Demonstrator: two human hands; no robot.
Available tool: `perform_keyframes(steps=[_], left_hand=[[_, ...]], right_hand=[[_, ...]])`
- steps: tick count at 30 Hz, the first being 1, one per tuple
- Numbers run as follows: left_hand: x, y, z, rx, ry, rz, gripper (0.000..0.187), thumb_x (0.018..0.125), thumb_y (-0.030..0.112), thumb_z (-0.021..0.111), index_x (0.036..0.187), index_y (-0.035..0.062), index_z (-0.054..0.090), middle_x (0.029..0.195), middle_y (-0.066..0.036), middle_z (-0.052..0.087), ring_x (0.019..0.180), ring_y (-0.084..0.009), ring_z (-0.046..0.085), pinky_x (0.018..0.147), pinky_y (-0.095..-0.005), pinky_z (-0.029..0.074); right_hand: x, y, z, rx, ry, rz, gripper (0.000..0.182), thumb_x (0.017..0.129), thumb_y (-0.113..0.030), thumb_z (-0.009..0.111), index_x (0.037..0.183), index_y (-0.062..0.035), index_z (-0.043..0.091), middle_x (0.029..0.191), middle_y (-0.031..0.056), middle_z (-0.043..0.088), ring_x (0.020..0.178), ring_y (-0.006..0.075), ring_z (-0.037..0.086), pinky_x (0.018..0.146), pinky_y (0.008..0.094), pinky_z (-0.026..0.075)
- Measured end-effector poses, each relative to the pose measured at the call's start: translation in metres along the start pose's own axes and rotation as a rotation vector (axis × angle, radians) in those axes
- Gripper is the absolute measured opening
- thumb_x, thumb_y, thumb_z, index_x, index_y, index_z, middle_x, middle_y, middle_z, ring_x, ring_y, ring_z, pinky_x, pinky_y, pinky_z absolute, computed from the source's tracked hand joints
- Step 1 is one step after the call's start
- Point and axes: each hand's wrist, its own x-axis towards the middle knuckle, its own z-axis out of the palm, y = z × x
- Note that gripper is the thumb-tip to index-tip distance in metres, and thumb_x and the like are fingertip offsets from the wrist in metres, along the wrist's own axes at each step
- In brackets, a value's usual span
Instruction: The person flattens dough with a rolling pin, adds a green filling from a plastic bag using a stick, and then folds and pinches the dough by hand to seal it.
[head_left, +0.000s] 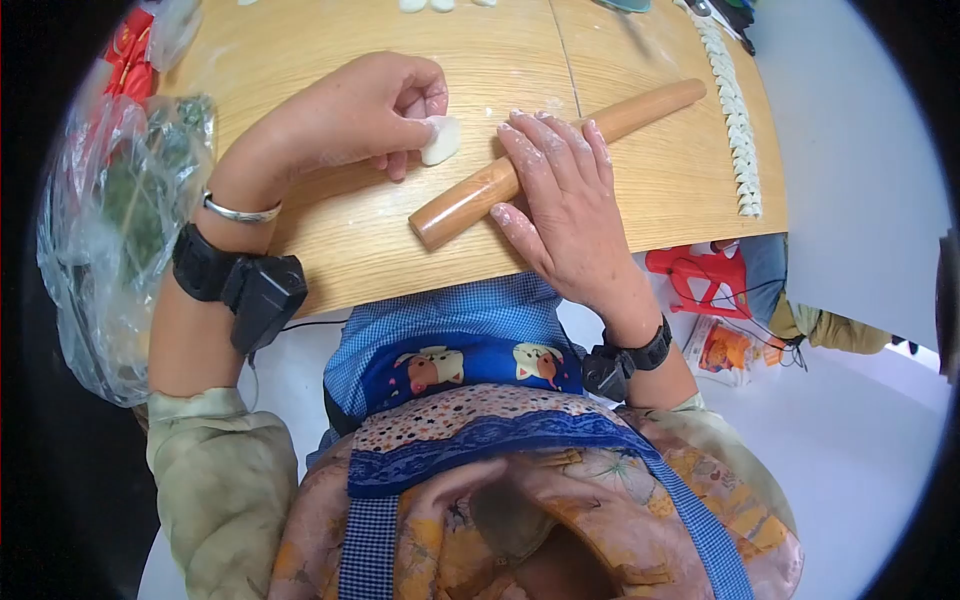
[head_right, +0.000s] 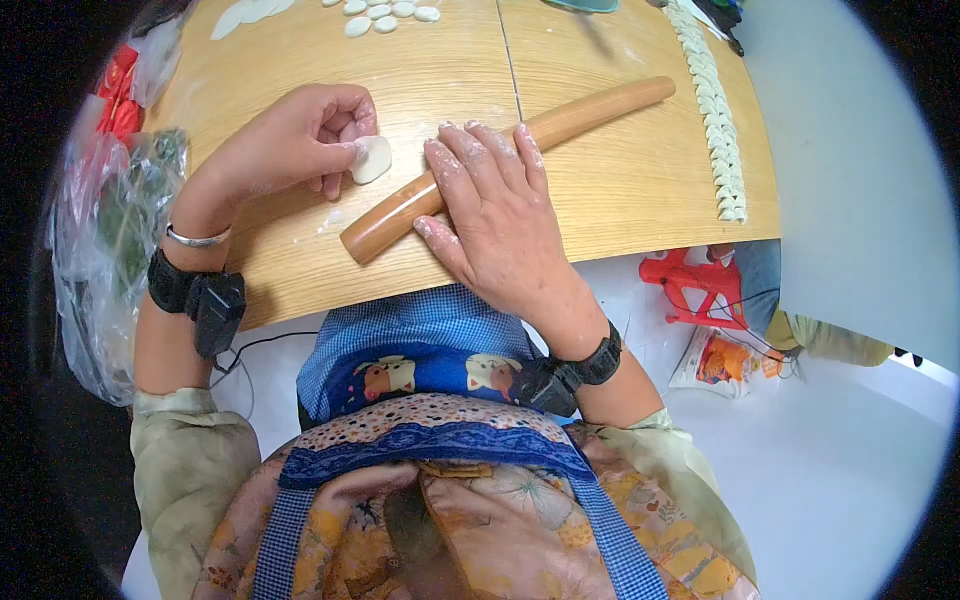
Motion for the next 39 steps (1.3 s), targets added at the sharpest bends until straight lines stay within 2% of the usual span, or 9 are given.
perform_keyframes(steps=[3,8,14,18,21,26,29,32,39], left_hand=[[0.001,0.0,0.0,0.017,-0.012,0.014,0.012,0.091,0.012,0.064,0.085,0.0015,0.061,0.068,0.0,0.058,0.049,-0.0063,0.051,0.046,-0.0213,0.041],[0.004,0.001,-0.003,0.166,0.033,-0.01,0.037,0.102,0.03,0.055,0.079,0.0015,0.061,0.061,0.001,0.054,0.048,-0.0057,0.048,0.044,-0.0226,0.038],[0.006,-0.003,-0.008,0.252,0.052,0.105,0.047,0.105,0.036,0.05,0.073,0.0024,0.058,0.059,0.001,0.051,0.048,-0.0074,0.046,0.046,-0.0244,0.037],[0.005,-0.001,-0.005,0.231,0.077,0.081,0.047,0.104,0.036,0.05,0.073,0.0018,0.058,0.058,0.0,0.051,0.048,-0.0083,0.046,0.046,-0.0258,0.037],[0.004,0.002,-0.002,0.233,0.066,0.074,0.037,0.099,0.028,0.058,0.074,0.0014,0.058,0.059,0.0,0.051,0.052,-0.0079,0.047,0.049,-0.0258,0.039],[0.004,-0.001,0.003,0.444,0.093,0.252,0.012,0.085,0.009,0.068,0.08,0.0007,0.061,0.071,0.0,0.058,0.066,-0.0056,0.052,0.057,-0.0237,0.042],[0.008,-0.009,0.002,0.12,0.055,0.222,0.01,0.085,0.009,0.067,0.084,-0.0005,0.063,0.076,0.0,0.06,0.07,-0.006,0.054,0.06,-0.0252,0.044],[0.005,-0.006,0.005,0.063,0.076,0.162,0.009,0.086,0.008,0.065,0.089,-0.0009,0.064,0.077,0.001,0.061,0.071,-0.0058,0.054,0.062,-0.0246,0.045],[0.007,-0.004,-0.003,0.269,0.06,0.127,0.01,0.087,0.006,0.064,0.095,-0.0003,0.064,0.073,0.001,0.06,0.069,-0.005,0.055,0.061,-0.0206,0.045]], right_hand=[[0.008,0.001,0.001,0.004,0.02,-0.017,0.054,0.095,-0.038,0.056,0.134,-0.001,0.053,0.14,0.0181,0.051,0.134,0.0358,0.043,0.118,0.055,0.021],[0.036,0.007,0.013,-0.026,0.048,-0.041,0.055,0.096,-0.04,0.054,0.133,0.0001,0.054,0.139,0.0193,0.053,0.135,0.0376,0.043,0.116,0.0547,0.024],[0.07,0.019,0.031,-0.033,0.118,-0.085,0.054,0.097,-0.041,0.052,0.132,0.0004,0.055,0.138,0.0205,0.055,0.134,0.0398,0.044,0.114,0.0548,0.029],[0.065,0.017,0.028,-0.027,0.119,-0.074,0.055,0.097,-0.041,0.051,0.135,-0.0007,0.053,0.139,0.0204,0.054,0.135,0.0399,0.042,0.115,0.0546,0.028],[0.037,0.012,0.015,-0.012,0.053,-0.057,0.057,0.097,-0.04,0.052,0.138,-0.0018,0.051,0.142,0.0196,0.051,0.137,0.0396,0.041,0.117,0.0545,0.023],[0.002,0.004,0.002,-0.006,0.004,-0.014,0.06,0.096,-0.04,0.054,0.143,-0.0034,0.047,0.144,0.0182,0.048,0.139,0.0379,0.039,0.12,0.055,0.017],[-0.004,0.005,0.001,0.006,-0.006,0.012,0.061,0.095,-0.04,0.055,0.144,-0.0037,0.045,0.144,0.0174,0.048,0.139,0.0369,0.038,0.12,0.0553,0.016],[-0.002,0.006,0.003,0.001,-0.003,0.01,0.061,0.095,-0.04,0.055,0.144,-0.0038,0.045,0.143,0.0166,0.049,0.139,0.0363,0.039,0.12,0.0553,0.016],[0.015,0.008,0.005,0.009,0.002,-0.026,0.057,0.094,-0.04,0.057,0.137,-0.0029,0.05,0.136,0.016,0.053,0.134,0.0357,0.043,0.119,0.0559,0.017]])
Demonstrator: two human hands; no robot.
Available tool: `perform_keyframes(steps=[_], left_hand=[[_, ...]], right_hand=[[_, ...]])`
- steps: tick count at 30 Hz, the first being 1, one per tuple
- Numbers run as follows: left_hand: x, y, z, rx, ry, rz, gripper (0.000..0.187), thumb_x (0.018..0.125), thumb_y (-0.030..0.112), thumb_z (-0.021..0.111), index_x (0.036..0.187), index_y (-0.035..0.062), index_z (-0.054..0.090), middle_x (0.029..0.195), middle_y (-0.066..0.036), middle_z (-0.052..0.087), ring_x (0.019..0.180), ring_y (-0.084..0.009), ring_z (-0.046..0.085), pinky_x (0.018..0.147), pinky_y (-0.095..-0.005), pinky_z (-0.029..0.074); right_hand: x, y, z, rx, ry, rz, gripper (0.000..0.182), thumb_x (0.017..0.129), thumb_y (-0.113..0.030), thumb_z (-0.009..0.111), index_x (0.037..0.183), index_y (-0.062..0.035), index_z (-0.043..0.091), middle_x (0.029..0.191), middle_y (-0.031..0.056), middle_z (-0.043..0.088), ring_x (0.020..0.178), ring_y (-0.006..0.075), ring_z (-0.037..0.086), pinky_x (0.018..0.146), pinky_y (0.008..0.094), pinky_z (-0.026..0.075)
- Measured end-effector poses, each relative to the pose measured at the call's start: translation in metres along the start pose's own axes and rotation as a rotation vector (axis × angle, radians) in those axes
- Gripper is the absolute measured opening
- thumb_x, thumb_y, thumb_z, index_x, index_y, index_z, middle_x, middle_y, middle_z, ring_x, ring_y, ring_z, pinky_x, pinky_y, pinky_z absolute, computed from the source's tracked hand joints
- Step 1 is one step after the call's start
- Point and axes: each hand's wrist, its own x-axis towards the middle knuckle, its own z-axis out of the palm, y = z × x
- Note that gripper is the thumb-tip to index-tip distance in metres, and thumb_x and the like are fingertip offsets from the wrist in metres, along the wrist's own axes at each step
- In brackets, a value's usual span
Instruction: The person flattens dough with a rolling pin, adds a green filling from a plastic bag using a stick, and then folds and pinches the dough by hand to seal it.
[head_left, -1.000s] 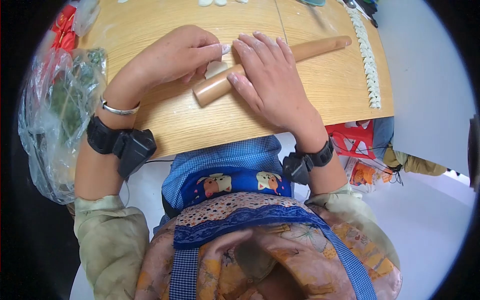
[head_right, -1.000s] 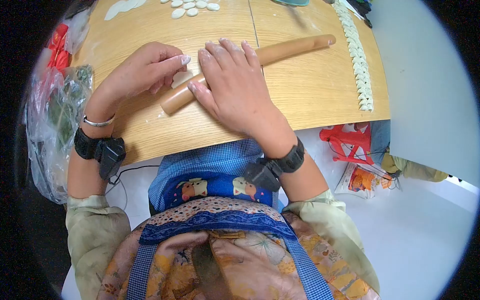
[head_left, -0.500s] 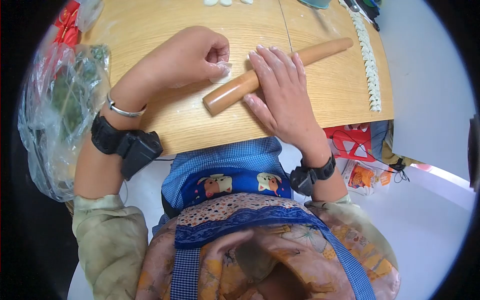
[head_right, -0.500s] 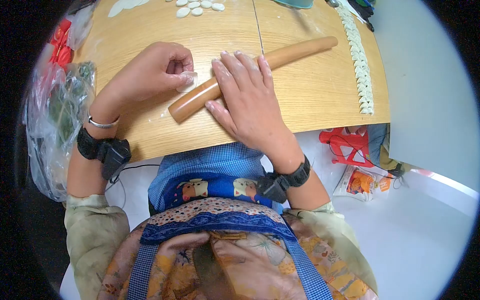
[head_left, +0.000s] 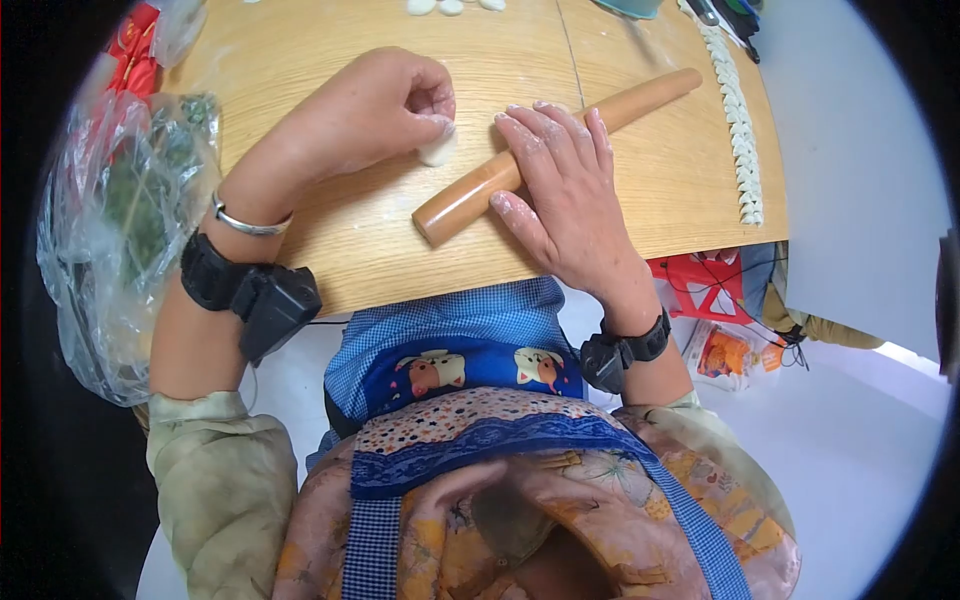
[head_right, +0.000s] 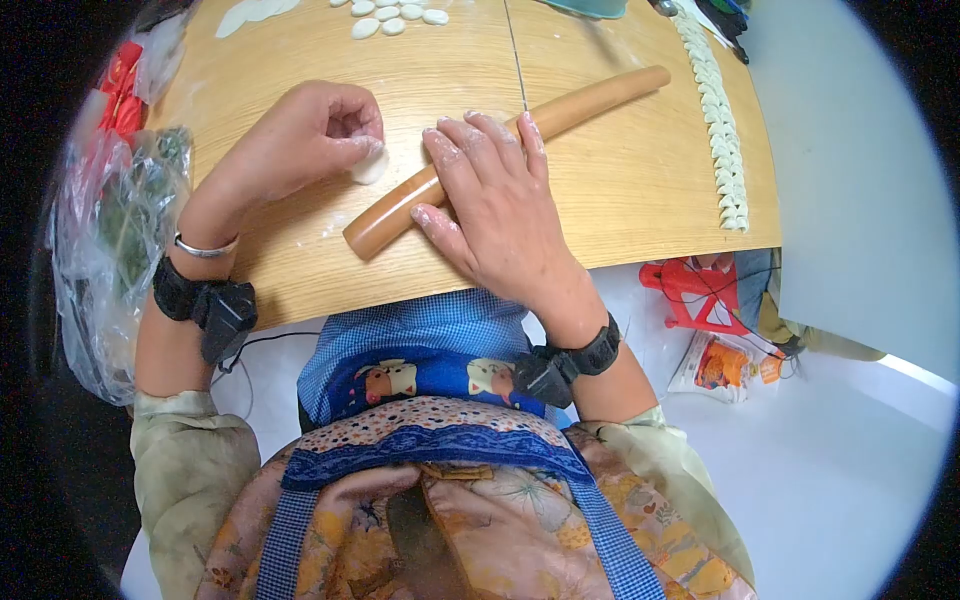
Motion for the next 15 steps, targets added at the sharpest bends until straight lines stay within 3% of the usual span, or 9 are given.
perform_keyframes(steps=[2,6,8,12,15], left_hand=[[-0.002,0.01,-0.002,-0.152,-0.009,-0.146,0.01,0.086,0.007,0.067,0.092,-0.0011,0.064,0.071,0.001,0.06,0.066,-0.0068,0.055,0.06,-0.023,0.046],[0.0,0.0,0.002,-0.112,-0.033,-0.095,0.011,0.085,0.006,0.068,0.091,-0.0019,0.063,0.07,0.001,0.059,0.063,-0.0077,0.054,0.06,-0.0248,0.046],[-0.001,-0.003,0.006,0.003,0.071,0.017,0.01,0.085,0.006,0.069,0.088,-0.002,0.063,0.069,0.0,0.059,0.061,-0.0076,0.053,0.057,-0.0252,0.045],[-0.003,0.004,0.004,0.058,0.041,-0.015,0.012,0.087,0.008,0.069,0.082,-0.0018,0.064,0.067,-0.001,0.059,0.062,-0.0076,0.054,0.057,-0.0252,0.045],[-0.002,0.007,0.002,0.082,0.049,-0.07,0.025,0.091,0.018,0.066,0.076,-0.0019,0.063,0.062,-0.001,0.056,0.059,-0.0077,0.052,0.056,-0.0259,0.043]], right_hand=[[0.003,0.001,0.001,0.002,0.002,-0.006,0.057,0.094,-0.04,0.057,0.136,-0.0028,0.051,0.135,0.0157,0.053,0.133,0.0355,0.043,0.119,0.0558,0.018],[0.004,0.002,0.002,0.007,0.007,-0.008,0.055,0.093,-0.041,0.057,0.133,-0.0025,0.053,0.133,0.0151,0.054,0.131,0.0351,0.044,0.119,0.0559,0.018],[0.003,0.002,0.002,0.008,0.007,-0.009,0.055,0.094,-0.041,0.057,0.133,-0.0023,0.054,0.133,0.015,0.054,0.131,0.035,0.044,0.119,0.0557,0.018],[0.005,0.001,0.0,-0.003,-0.005,-0.009,0.055,0.094,-0.041,0.056,0.132,-0.0013,0.054,0.134,0.0156,0.054,0.132,0.0353,0.044,0.119,0.0554,0.019],[0.015,0.002,0.003,-0.018,0.026,-0.028,0.056,0.096,-0.042,0.053,0.132,0.0005,0.054,0.136,0.0178,0.054,0.134,0.0368,0.043,0.118,0.0558,0.021]])
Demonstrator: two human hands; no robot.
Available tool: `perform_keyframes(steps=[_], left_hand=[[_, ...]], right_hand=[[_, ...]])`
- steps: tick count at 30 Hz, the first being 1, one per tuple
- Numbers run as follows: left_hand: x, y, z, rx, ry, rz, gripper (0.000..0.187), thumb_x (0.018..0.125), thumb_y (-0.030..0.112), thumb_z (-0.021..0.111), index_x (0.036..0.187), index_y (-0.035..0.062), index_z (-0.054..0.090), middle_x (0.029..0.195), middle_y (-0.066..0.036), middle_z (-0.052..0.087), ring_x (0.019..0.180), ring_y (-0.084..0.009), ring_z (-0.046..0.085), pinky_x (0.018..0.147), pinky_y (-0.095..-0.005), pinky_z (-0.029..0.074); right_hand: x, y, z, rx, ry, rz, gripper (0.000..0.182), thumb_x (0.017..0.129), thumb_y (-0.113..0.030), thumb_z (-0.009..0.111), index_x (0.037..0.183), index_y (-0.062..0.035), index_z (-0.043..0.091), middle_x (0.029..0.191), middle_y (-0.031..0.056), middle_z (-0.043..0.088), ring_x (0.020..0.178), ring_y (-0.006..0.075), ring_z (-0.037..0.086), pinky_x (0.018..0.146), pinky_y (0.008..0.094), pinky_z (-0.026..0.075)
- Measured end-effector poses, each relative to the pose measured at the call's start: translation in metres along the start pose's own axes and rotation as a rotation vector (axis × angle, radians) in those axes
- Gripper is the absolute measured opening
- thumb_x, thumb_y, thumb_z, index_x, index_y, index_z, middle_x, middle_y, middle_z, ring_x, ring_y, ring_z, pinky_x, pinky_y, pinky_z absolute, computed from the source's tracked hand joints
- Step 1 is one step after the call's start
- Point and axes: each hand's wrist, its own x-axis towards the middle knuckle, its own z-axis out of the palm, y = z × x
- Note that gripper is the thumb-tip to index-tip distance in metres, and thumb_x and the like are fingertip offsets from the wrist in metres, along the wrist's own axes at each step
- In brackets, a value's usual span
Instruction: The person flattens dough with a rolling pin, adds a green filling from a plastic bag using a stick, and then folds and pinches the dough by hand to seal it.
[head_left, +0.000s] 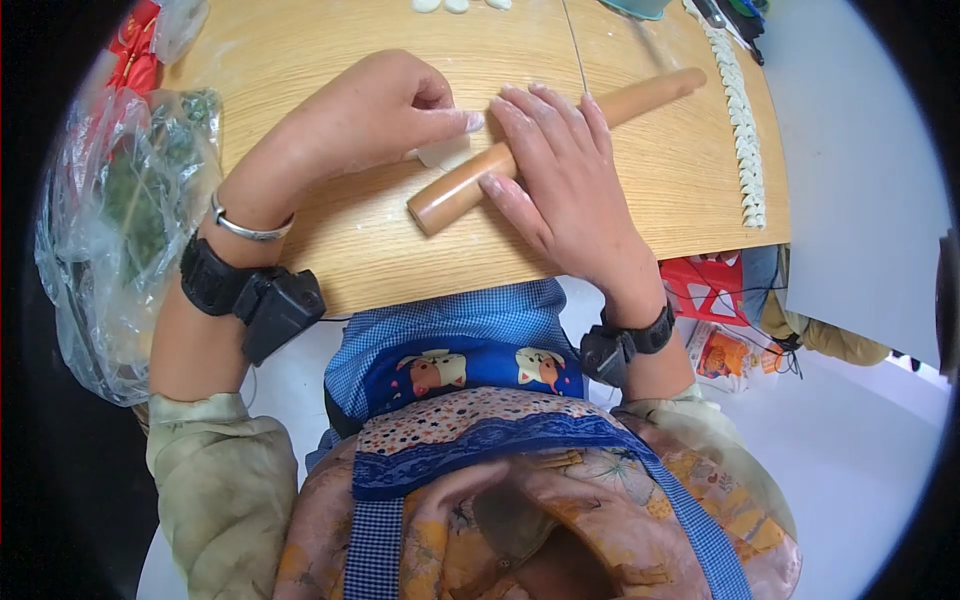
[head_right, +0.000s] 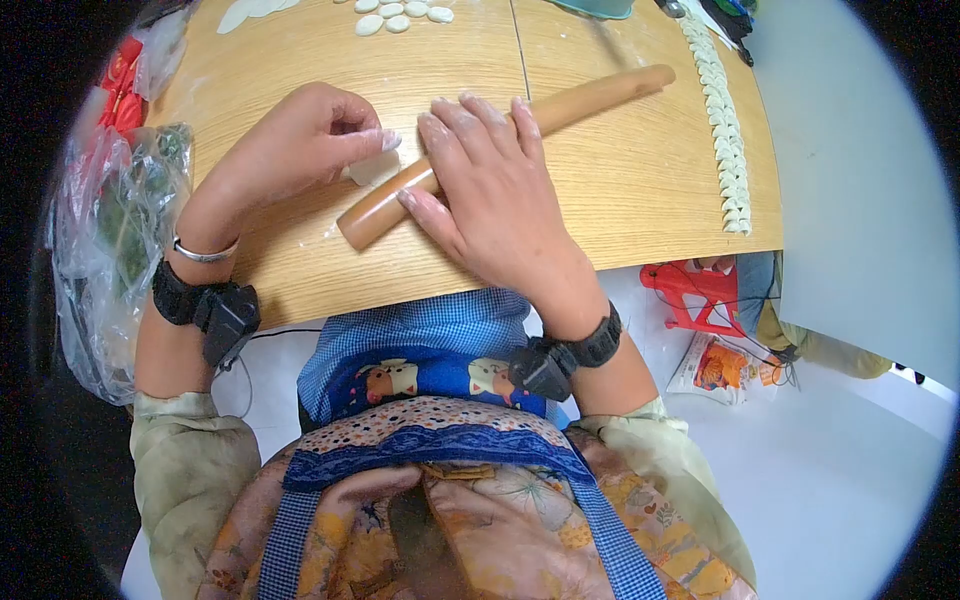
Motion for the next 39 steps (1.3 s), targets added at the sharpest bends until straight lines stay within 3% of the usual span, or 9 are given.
perform_keyframes(steps=[5,9,15,17,20,23,26,32,39], left_hand=[[0.001,-0.005,0.004,-0.169,0.041,-0.046,0.056,0.103,0.042,0.047,0.072,-0.0016,0.062,0.055,-0.002,0.051,0.049,-0.0108,0.048,0.049,-0.0277,0.039],[-0.001,-0.001,0.0,-0.131,0.092,-0.01,0.059,0.105,0.045,0.043,0.073,-0.0019,0.062,0.055,-0.003,0.051,0.049,-0.0119,0.048,0.048,-0.028,0.039],[0.001,-0.006,0.0,0.012,-0.004,0.008,0.037,0.097,0.027,0.059,0.075,-0.0026,0.061,0.06,-0.002,0.055,0.054,-0.0088,0.049,0.052,-0.0282,0.041],[0.0,-0.013,0.007,-0.028,0.059,0.168,0.02,0.089,0.014,0.065,0.079,-0.003,0.061,0.065,-0.001,0.057,0.055,-0.0071,0.049,0.052,-0.0272,0.041],[0.001,-0.01,0.003,-0.035,0.013,0.139,0.013,0.087,0.008,0.066,0.082,-0.0032,0.062,0.067,-0.001,0.059,0.057,-0.007,0.05,0.053,-0.0256,0.042],[-0.002,0.0,-0.003,-0.327,-0.149,-0.065,0.01,0.085,0.007,0.064,0.083,-0.0024,0.063,0.069,0.0,0.059,0.06,-0.0076,0.052,0.057,-0.0239,0.044],[-0.001,-0.002,-0.002,-0.295,-0.138,-0.115,0.008,0.085,0.006,0.063,0.083,-0.002,0.063,0.069,0.001,0.059,0.062,-0.0083,0.052,0.058,-0.0238,0.044],[-0.001,-0.007,-0.002,0.072,-0.042,0.193,0.01,0.086,0.009,0.066,0.085,-0.0011,0.063,0.07,0.002,0.057,0.065,-0.0053,0.051,0.059,-0.0235,0.043],[-0.001,-0.006,0.001,-0.314,0.003,0.087,0.012,0.089,0.01,0.065,0.085,-0.0006,0.062,0.07,0.002,0.056,0.067,-0.0047,0.05,0.06,-0.0227,0.042]], right_hand=[[0.035,0.005,0.02,-0.031,0.058,0.001,0.056,0.097,-0.041,0.05,0.133,0.0021,0.055,0.138,0.0201,0.055,0.136,0.0387,0.044,0.116,0.0566,0.026],[0.052,0.007,0.032,-0.067,0.135,0.002,0.055,0.097,-0.04,0.05,0.133,0.0023,0.055,0.138,0.0212,0.055,0.136,0.0403,0.044,0.115,0.0567,0.028],[0.015,0.001,0.011,-0.015,0.044,0.023,0.056,0.096,-0.039,0.053,0.136,0.0009,0.052,0.141,0.0213,0.051,0.138,0.0403,0.04,0.117,0.0562,0.023],[-0.002,-0.001,0.003,-0.012,0.013,0.031,0.057,0.096,-0.04,0.053,0.137,0.0001,0.05,0.143,0.021,0.049,0.139,0.0402,0.038,0.118,0.0562,0.022],[-0.02,-0.005,-0.004,-0.007,-0.025,0.064,0.059,0.096,-0.041,0.053,0.14,-0.0009,0.048,0.145,0.0208,0.046,0.141,0.0401,0.035,0.119,0.0563,0.019],[-0.028,-0.006,-0.007,-0.003,-0.039,0.091,0.061,0.097,-0.042,0.053,0.142,-0.001,0.047,0.147,0.0209,0.045,0.142,0.0398,0.034,0.12,0.0565,0.017],[-0.026,-0.006,-0.008,0.005,-0.045,0.098,0.061,0.096,-0.042,0.053,0.141,-0.0009,0.047,0.146,0.0208,0.045,0.142,0.0394,0.034,0.12,0.0567,0.016],[-0.017,-0.005,-0.003,0.006,-0.029,0.086,0.058,0.095,-0.041,0.055,0.137,-0.0011,0.051,0.142,0.0193,0.048,0.141,0.0384,0.036,0.12,0.0567,0.016],[-0.017,-0.005,-0.002,0.013,-0.012,0.088,0.056,0.094,-0.04,0.057,0.134,-0.0018,0.053,0.14,0.0182,0.05,0.14,0.0377,0.037,0.119,0.0567,0.016]])
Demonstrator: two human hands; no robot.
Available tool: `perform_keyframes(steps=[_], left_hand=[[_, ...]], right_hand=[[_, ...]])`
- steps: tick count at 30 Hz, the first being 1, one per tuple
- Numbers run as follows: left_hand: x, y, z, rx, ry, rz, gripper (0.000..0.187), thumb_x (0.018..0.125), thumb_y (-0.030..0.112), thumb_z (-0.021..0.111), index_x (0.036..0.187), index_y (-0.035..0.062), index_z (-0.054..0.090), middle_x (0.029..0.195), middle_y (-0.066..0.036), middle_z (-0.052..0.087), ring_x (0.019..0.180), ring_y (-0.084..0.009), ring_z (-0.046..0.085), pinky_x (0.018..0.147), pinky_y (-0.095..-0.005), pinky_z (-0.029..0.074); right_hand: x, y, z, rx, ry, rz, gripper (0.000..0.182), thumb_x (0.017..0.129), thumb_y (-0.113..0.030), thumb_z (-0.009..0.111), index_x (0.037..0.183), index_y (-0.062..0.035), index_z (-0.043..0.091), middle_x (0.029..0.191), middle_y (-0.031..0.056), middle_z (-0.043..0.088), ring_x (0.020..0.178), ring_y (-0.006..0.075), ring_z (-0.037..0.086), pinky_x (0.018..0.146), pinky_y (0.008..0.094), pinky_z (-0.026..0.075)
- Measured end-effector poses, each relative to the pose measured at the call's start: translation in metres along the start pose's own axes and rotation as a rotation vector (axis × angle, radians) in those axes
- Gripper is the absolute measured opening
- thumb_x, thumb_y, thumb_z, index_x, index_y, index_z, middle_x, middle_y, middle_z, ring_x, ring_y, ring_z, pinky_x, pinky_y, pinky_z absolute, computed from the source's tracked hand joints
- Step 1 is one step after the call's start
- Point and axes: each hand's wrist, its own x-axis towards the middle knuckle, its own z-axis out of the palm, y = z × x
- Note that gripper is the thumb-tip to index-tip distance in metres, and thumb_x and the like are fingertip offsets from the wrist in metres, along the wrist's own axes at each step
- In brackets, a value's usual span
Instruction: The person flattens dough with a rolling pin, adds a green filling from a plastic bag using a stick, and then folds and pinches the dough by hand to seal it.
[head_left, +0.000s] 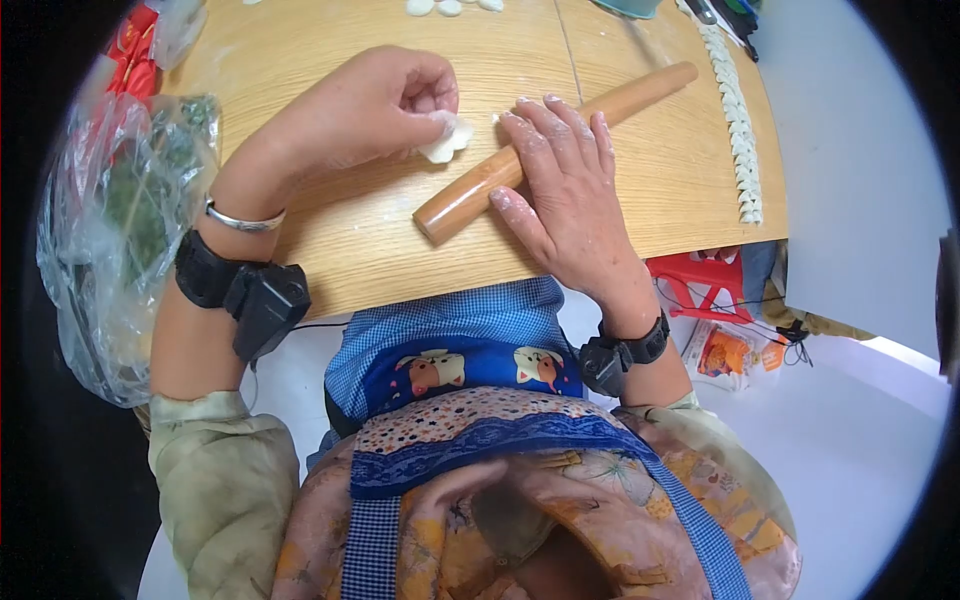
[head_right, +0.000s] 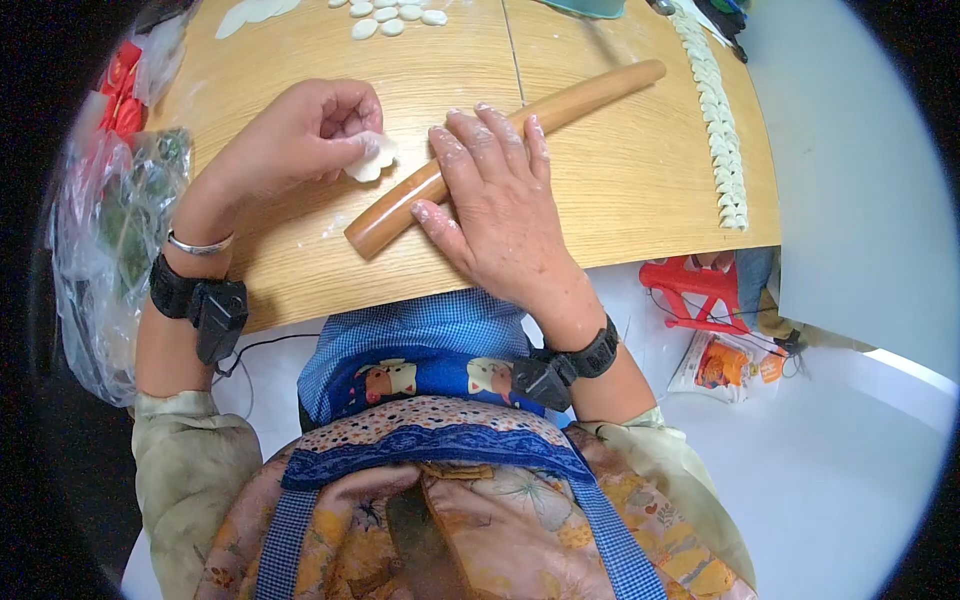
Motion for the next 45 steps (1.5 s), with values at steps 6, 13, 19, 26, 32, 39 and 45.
perform_keyframes(steps=[6,13,19,26,32,39,45], left_hand=[[0.001,-0.002,0.002,0.245,-0.052,0.01,0.018,0.093,0.015,0.064,0.083,-0.0006,0.063,0.065,0.002,0.054,0.061,-0.005,0.048,0.055,-0.0235,0.04],[0.002,0.0,0.0,0.236,-0.019,-0.066,0.039,0.102,0.031,0.053,0.086,-0.0019,0.065,0.062,0.0,0.052,0.055,-0.0067,0.046,0.051,-0.0255,0.039],[0.003,-0.001,-0.002,0.277,0.001,0.008,0.043,0.103,0.035,0.052,0.084,-0.0026,0.063,0.062,-0.001,0.052,0.057,-0.0083,0.046,0.053,-0.0277,0.039],[-0.001,-0.001,0.001,0.302,-0.045,0.055,0.02,0.091,0.015,0.067,0.083,-0.0019,0.061,0.066,0.0,0.053,0.063,-0.0072,0.048,0.057,-0.0258,0.041],[0.0,0.002,0.004,0.091,-0.012,0.05,0.01,0.087,0.008,0.067,0.083,-0.0005,0.061,0.072,0.003,0.057,0.068,-0.0049,0.051,0.061,-0.0236,0.044],[-0.002,0.0,0.006,0.193,-0.031,-0.005,0.012,0.09,0.011,0.065,0.088,-0.0007,0.066,0.075,0.003,0.059,0.071,-0.0041,0.052,0.061,-0.0217,0.043],[0.0,0.008,0.003,0.228,0.006,-0.175,0.042,0.101,0.034,0.055,0.085,-0.0027,0.067,0.061,0.0,0.053,0.057,-0.0074,0.048,0.054,-0.0242,0.042]], right_hand=[[0.005,0.001,0.003,-0.012,0.016,-0.019,0.055,0.095,-0.042,0.055,0.133,-0.0015,0.053,0.138,0.0179,0.051,0.139,0.038,0.038,0.119,0.057,0.017],[0.04,0.002,0.017,-0.05,0.081,-0.04,0.056,0.097,-0.043,0.053,0.132,0.0,0.055,0.135,0.0193,0.055,0.135,0.038,0.043,0.116,0.0563,0.024],[0.059,0.004,0.026,-0.044,0.135,-0.053,0.056,0.097,-0.043,0.051,0.131,0.0016,0.056,0.132,0.0211,0.057,0.132,0.038,0.045,0.116,0.055,0.026],[0.017,0.002,0.006,-0.047,0.034,-0.019,0.058,0.097,-0.042,0.052,0.137,-0.0007,0.051,0.141,0.0208,0.05,0.138,0.038,0.04,0.118,0.0549,0.022],[-0.008,0.004,-0.003,-0.061,-0.029,0.028,0.06,0.096,-0.043,0.053,0.142,-0.0031,0.046,0.146,0.0191,0.044,0.142,0.0376,0.035,0.12,0.0543,0.017],[0.005,0.009,0.001,-0.041,0.041,-0.039,0.057,0.095,-0.043,0.055,0.134,-0.0016,0.053,0.137,0.0179,0.052,0.136,0.0372,0.041,0.119,0.0553,0.02],[0.048,0.014,0.018,-0.023,0.093,-0.092,0.051,0.096,-0.042,0.053,0.126,-0.0005,0.057,0.129,0.0173,0.059,0.13,0.0376,0.047,0.115,0.0555,0.028]])
